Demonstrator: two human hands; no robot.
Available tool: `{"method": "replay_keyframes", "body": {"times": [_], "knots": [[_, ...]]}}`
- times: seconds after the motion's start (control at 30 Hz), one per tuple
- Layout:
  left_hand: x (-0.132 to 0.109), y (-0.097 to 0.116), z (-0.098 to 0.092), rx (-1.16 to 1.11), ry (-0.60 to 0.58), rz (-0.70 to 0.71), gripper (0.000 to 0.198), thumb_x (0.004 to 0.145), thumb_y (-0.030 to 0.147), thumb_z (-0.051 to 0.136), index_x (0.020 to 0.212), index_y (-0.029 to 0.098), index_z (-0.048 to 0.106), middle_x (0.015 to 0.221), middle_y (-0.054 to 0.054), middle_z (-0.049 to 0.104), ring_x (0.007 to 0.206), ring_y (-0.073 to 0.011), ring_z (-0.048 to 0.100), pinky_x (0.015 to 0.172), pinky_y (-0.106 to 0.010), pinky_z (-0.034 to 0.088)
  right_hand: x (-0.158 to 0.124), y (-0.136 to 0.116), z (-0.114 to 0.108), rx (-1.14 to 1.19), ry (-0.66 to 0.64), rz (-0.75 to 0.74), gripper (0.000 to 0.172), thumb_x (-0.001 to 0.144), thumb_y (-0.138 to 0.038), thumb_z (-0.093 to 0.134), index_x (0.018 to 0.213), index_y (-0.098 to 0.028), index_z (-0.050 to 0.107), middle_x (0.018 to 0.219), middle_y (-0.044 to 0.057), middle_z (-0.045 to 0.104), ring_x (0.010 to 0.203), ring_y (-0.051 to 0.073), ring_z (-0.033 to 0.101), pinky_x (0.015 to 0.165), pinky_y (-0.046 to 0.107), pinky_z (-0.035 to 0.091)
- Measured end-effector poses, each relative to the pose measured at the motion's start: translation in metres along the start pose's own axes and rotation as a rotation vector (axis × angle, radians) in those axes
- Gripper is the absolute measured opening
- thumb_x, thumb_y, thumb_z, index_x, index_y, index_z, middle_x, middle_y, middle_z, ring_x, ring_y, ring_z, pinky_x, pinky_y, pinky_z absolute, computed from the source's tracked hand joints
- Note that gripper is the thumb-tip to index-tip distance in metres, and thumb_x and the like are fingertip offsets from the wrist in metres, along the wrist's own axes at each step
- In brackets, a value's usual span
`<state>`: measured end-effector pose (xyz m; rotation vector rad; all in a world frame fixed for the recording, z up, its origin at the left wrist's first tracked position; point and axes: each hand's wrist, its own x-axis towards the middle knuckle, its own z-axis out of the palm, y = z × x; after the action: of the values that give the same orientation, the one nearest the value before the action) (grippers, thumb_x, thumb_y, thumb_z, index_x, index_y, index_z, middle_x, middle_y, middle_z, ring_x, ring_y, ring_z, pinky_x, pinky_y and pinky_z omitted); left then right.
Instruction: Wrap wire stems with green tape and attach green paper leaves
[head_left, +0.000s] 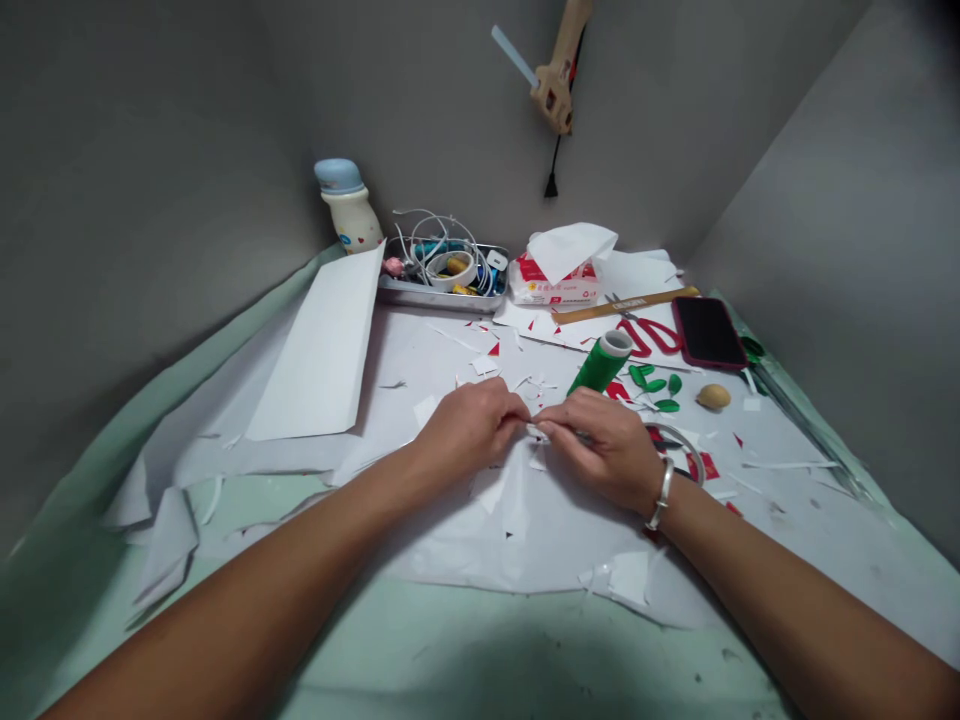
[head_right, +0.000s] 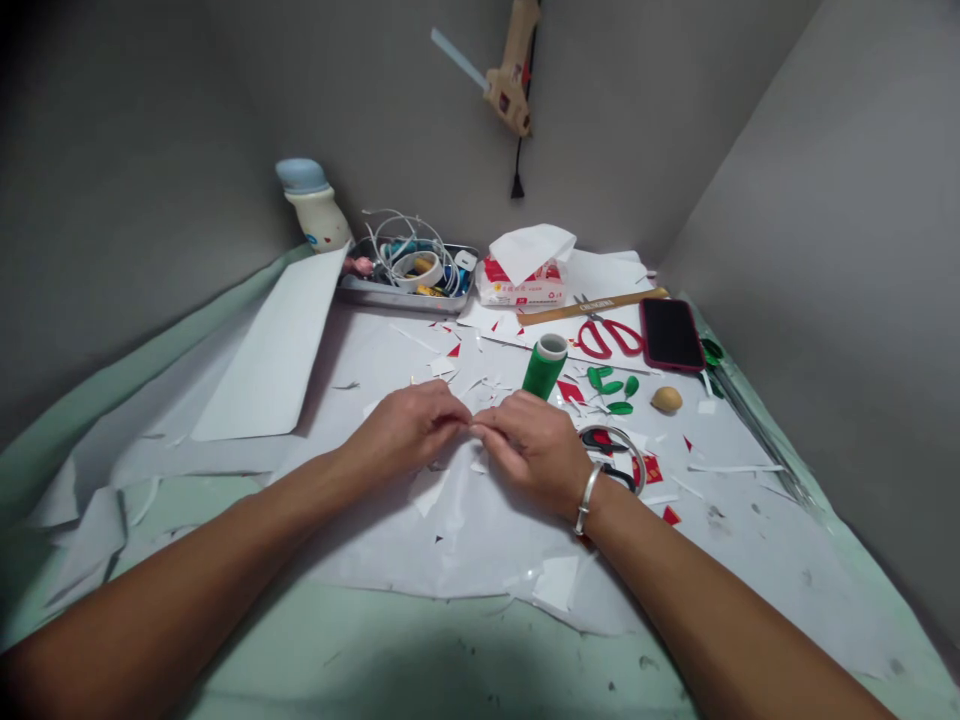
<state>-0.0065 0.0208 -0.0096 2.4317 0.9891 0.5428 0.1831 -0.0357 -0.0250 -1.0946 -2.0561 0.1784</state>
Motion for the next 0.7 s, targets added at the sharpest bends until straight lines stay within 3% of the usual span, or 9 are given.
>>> {"method": "replay_keyframes", "body": {"times": [0.13, 0.23, 0.4, 0.53, 0.6, 0.7], "knots": [[-0.001, 0.006, -0.003, -0.167, -0.151, 0.088, 0.018, 0.082, 0.014, 0.058, 0.090, 0.020, 0.074, 0.086, -0.003, 0.068, 0.080, -0.0155, 0.062, 0.074, -0.028, 0.047, 0.001, 0.010, -0.003, 0.113, 0.062, 0.211, 0.016, 0.091, -0.023, 0.056, 0.086, -0.020, 0.071, 0.077, 0.002, 0.069, 0.072, 0.015, 0.060, 0.069, 0.027, 0.045], [0.000, 0.010, -0.010, -0.350, -0.118, 0.051, 0.017, 0.081, 0.014, 0.060, 0.088, 0.019, 0.075, 0.087, -0.003, 0.069, 0.083, -0.0146, 0.063, 0.078, -0.027, 0.047, 0.001, 0.016, -0.001, 0.164, 0.042, 0.302, 0.017, 0.091, -0.025, 0.056, 0.085, -0.020, 0.071, 0.083, 0.003, 0.071, 0.076, 0.015, 0.063, 0.069, 0.026, 0.046], [0.003, 0.011, -0.015, -0.448, 0.019, -0.073, 0.010, 0.080, 0.020, 0.064, 0.083, 0.018, 0.074, 0.084, -0.002, 0.069, 0.079, -0.0139, 0.062, 0.076, -0.027, 0.047, -0.002, 0.012, 0.005, 0.072, -0.099, 0.151, 0.017, 0.091, -0.022, 0.055, 0.089, -0.021, 0.072, 0.076, 0.002, 0.069, 0.074, 0.016, 0.060, 0.070, 0.028, 0.045], [0.004, 0.004, -0.011, -0.290, 0.161, -0.151, 0.012, 0.082, 0.020, 0.062, 0.085, 0.019, 0.073, 0.086, -0.002, 0.070, 0.081, -0.0154, 0.063, 0.077, -0.029, 0.048, -0.003, 0.000, 0.006, -0.030, -0.160, 0.026, 0.017, 0.091, -0.019, 0.054, 0.086, -0.019, 0.071, 0.069, 0.002, 0.064, 0.068, 0.015, 0.054, 0.068, 0.028, 0.044], [0.003, 0.000, -0.007, -0.158, 0.163, -0.132, 0.015, 0.083, 0.018, 0.059, 0.086, 0.019, 0.073, 0.087, -0.003, 0.069, 0.081, -0.0166, 0.062, 0.077, -0.030, 0.047, -0.002, -0.004, 0.004, -0.056, -0.136, -0.020, 0.017, 0.091, -0.019, 0.053, 0.087, -0.018, 0.070, 0.068, 0.002, 0.063, 0.067, 0.015, 0.053, 0.067, 0.028, 0.043], [0.001, -0.002, -0.003, -0.017, 0.050, -0.043, 0.019, 0.083, 0.014, 0.056, 0.087, 0.019, 0.073, 0.085, -0.005, 0.068, 0.082, -0.0183, 0.062, 0.075, -0.031, 0.046, 0.000, -0.004, 0.000, -0.044, -0.057, -0.019, 0.018, 0.092, -0.021, 0.052, 0.088, -0.018, 0.070, 0.070, 0.003, 0.065, 0.067, 0.015, 0.054, 0.068, 0.028, 0.044]]}}
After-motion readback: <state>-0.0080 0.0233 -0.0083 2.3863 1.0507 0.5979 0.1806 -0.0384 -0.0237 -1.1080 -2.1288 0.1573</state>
